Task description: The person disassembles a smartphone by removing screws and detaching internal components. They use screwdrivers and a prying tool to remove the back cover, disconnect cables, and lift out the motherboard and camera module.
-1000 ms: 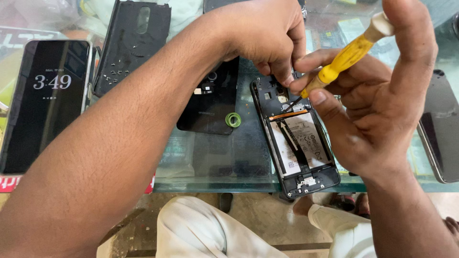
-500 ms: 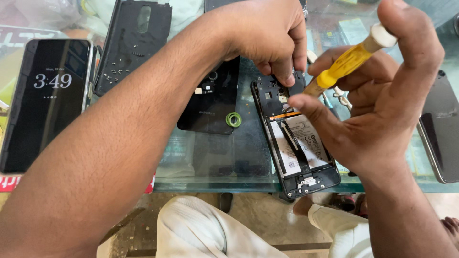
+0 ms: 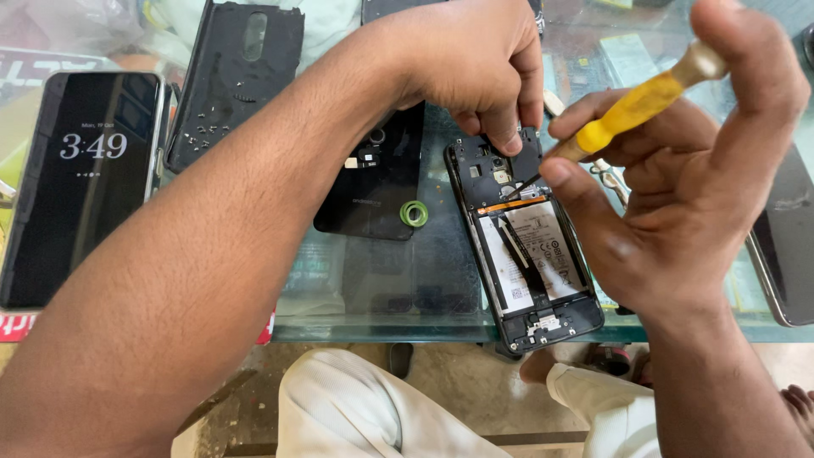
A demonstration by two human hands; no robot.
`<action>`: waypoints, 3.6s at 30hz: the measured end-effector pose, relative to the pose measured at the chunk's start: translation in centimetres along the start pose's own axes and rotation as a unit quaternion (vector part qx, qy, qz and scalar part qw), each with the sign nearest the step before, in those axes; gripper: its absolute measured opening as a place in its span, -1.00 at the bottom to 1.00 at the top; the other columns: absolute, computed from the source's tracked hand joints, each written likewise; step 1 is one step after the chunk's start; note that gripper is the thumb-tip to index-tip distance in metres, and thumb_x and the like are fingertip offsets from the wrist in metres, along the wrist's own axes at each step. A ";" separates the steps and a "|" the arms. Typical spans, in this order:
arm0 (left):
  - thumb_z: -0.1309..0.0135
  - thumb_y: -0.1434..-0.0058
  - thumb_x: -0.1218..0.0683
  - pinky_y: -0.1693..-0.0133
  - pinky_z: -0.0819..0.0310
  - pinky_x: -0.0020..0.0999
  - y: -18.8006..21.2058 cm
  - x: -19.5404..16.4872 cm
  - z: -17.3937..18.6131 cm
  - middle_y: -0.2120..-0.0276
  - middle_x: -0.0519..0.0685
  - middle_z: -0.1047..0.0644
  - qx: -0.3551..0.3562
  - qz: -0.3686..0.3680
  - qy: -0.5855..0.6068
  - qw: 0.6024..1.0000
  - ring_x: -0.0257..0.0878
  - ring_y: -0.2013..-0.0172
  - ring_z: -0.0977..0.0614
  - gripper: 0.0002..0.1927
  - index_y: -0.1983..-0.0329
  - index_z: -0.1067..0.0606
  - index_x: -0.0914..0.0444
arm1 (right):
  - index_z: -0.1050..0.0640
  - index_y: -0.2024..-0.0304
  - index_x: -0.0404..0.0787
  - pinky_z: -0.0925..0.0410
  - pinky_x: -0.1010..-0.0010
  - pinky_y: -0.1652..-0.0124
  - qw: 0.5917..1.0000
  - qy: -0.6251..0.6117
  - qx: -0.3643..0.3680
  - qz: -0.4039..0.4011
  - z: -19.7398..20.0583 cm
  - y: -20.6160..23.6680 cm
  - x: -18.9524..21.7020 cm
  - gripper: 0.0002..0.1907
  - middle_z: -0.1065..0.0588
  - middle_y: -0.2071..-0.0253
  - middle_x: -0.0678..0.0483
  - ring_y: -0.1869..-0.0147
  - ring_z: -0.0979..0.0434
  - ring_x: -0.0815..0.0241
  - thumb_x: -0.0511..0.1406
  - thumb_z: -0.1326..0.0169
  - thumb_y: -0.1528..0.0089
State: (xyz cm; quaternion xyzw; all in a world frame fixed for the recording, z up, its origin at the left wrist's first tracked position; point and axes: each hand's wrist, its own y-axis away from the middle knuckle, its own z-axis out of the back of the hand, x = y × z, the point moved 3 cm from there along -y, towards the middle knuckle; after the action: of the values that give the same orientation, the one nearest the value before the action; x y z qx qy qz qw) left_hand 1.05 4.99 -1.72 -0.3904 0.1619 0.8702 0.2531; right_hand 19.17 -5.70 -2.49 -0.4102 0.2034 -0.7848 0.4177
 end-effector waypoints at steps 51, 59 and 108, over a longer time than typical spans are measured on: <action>-0.42 0.17 0.23 0.47 -0.59 -0.42 0.1 0.3 -0.1 0.47 -0.05 -0.68 0.001 0.007 0.025 1.000 -0.33 0.50 -0.69 -0.73 0.34 -0.68 0.24 | -0.44 -0.23 -0.21 -0.50 0.41 -0.27 0.936 -0.082 -0.224 -0.259 5.2 5.8 -1.8 -0.77 -0.51 -0.12 -0.05 -0.18 -0.62 0.15 -0.41 0.04 -0.52; -0.40 0.17 0.24 0.47 -0.57 -0.41 -0.2 0.3 -0.2 0.47 -0.05 -0.67 0.015 0.005 0.040 0.999 -0.33 0.51 -0.67 -0.73 0.34 -0.68 0.27 | -0.49 0.14 -0.39 -0.46 0.38 -0.15 0.929 0.254 -0.130 -0.236 4.4 8.8 2.2 -0.85 -0.53 -0.07 -0.11 -0.14 -0.58 0.16 -0.50 -0.24 -0.45; -0.41 0.16 0.24 0.45 -0.59 -0.43 0.0 0.1 -0.1 0.47 -0.06 -0.69 0.009 0.014 0.035 0.999 -0.33 0.49 -0.71 -0.74 0.34 -0.69 0.24 | -0.64 -0.12 -0.25 -0.35 0.49 0.14 0.925 0.316 -0.075 -0.196 1.4 8.6 4.4 -0.77 -0.46 0.12 0.01 0.17 -0.45 0.26 -0.53 -0.24 -0.44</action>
State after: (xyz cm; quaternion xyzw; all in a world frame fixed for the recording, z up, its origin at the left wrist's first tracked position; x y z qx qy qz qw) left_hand 1.03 4.94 -1.83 -0.4162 0.1841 0.8579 0.2384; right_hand 23.12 -14.11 -5.27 -0.2028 0.2988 -0.9224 0.1372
